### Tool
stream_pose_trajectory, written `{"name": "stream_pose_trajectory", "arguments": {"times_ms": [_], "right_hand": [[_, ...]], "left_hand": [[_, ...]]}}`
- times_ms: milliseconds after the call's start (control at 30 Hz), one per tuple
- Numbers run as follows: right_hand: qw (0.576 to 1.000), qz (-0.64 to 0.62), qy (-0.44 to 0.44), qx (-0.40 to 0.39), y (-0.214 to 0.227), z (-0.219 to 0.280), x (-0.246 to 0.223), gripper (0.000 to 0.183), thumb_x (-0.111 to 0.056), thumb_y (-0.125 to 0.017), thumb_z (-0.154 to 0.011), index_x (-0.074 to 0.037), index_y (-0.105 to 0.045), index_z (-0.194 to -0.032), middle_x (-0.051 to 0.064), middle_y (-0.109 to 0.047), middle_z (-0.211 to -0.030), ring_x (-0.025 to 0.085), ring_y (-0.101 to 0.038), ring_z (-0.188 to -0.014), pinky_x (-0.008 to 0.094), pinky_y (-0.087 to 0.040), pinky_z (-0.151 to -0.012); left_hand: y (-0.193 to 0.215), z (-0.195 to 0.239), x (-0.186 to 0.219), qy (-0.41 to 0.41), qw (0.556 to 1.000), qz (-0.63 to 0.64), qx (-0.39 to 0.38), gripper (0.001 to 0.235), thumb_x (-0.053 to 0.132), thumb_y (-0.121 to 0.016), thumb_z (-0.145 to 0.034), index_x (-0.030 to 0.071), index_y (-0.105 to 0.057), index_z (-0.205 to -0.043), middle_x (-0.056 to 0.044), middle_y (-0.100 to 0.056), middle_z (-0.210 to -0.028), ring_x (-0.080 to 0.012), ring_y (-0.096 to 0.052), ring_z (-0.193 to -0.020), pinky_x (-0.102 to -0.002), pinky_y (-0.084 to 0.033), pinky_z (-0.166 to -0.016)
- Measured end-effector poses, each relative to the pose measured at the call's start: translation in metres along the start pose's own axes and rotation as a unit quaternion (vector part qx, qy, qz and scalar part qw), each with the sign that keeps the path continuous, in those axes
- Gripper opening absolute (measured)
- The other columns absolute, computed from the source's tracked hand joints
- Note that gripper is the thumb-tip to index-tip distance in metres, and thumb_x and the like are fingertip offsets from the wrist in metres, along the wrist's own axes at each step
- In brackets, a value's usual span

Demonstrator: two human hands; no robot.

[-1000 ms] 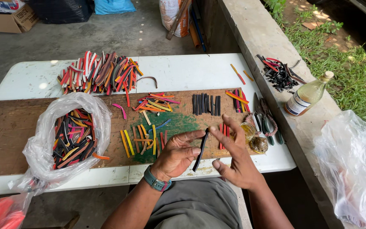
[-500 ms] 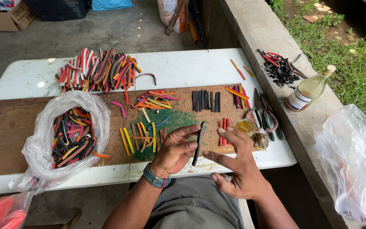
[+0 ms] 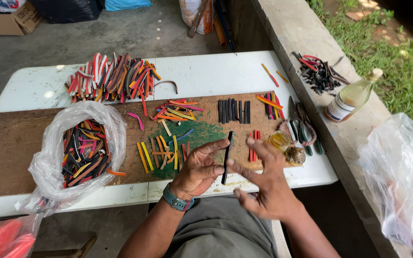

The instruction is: The person picks up small, colorful rubber strips from a pile, inspects them, and places them into color-coded groups on a wooden board. The process is repeated for multiple strips of different colors.

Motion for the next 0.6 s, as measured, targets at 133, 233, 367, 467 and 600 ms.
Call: {"name": "stream_pose_trajectory", "arguments": {"times_ms": [133, 233, 367, 467, 600], "right_hand": [[0.998, 0.059, 0.017, 0.022, 0.008, 0.000, -0.013, 0.056, -0.040, -0.072, -0.079, -0.024, -0.070, -0.132, 0.021, -0.040, -0.154, 0.046, -0.037, -0.137, 0.058, -0.031, -0.113], [0.995, 0.070, 0.065, 0.007, 0.011, 0.002, -0.022, 0.047, -0.044, -0.074, -0.080, -0.030, -0.072, -0.125, 0.015, -0.043, -0.150, 0.040, -0.039, -0.136, 0.059, -0.032, -0.112], [0.995, 0.081, 0.049, 0.025, 0.010, 0.006, -0.019, 0.048, -0.043, -0.073, -0.082, -0.026, -0.072, -0.127, 0.017, -0.044, -0.149, 0.041, -0.039, -0.135, 0.057, -0.034, -0.107], [0.992, 0.095, 0.080, 0.006, 0.009, 0.008, -0.026, 0.046, -0.045, -0.073, -0.082, -0.029, -0.073, -0.125, 0.015, -0.045, -0.147, 0.040, -0.040, -0.134, 0.056, -0.034, -0.104], [0.992, 0.093, 0.087, -0.007, 0.008, 0.011, -0.036, 0.045, -0.047, -0.073, -0.082, -0.031, -0.073, -0.125, 0.012, -0.045, -0.147, 0.038, -0.040, -0.135, 0.056, -0.033, -0.103]], "left_hand": [[-0.002, 0.000, 0.004, 0.001, 1.000, -0.013, -0.009, 0.066, -0.010, -0.073, -0.089, 0.001, -0.050, -0.150, -0.011, -0.057, -0.148, -0.0197, -0.065, -0.123, -0.036, -0.055, -0.106], [-0.004, -0.002, 0.008, -0.009, 1.000, -0.009, -0.019, 0.066, -0.009, -0.074, -0.091, 0.001, -0.049, -0.151, -0.012, -0.056, -0.150, -0.0214, -0.066, -0.120, -0.035, -0.056, -0.101], [-0.006, -0.004, 0.009, -0.018, 0.999, -0.022, -0.017, 0.065, -0.008, -0.075, -0.089, 0.000, -0.049, -0.149, -0.009, -0.054, -0.151, -0.0194, -0.064, -0.127, -0.036, -0.057, -0.105], [-0.008, -0.005, 0.012, -0.012, 1.000, -0.002, -0.008, 0.066, -0.008, -0.075, -0.089, 0.000, -0.049, -0.149, -0.010, -0.054, -0.149, -0.0226, -0.065, -0.123, -0.036, -0.058, -0.103], [-0.008, -0.004, 0.014, -0.019, 1.000, -0.014, -0.016, 0.065, -0.007, -0.075, -0.090, 0.000, -0.050, -0.150, -0.013, -0.054, -0.149, -0.0222, -0.064, -0.126, -0.038, -0.057, -0.103]]}}
Point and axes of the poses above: each hand's wrist, its own z-axis away from the middle knuckle, its own y-axis out of the back of the hand, x = y × z, the point moved 4 cm from there along -z, towards the middle knuckle
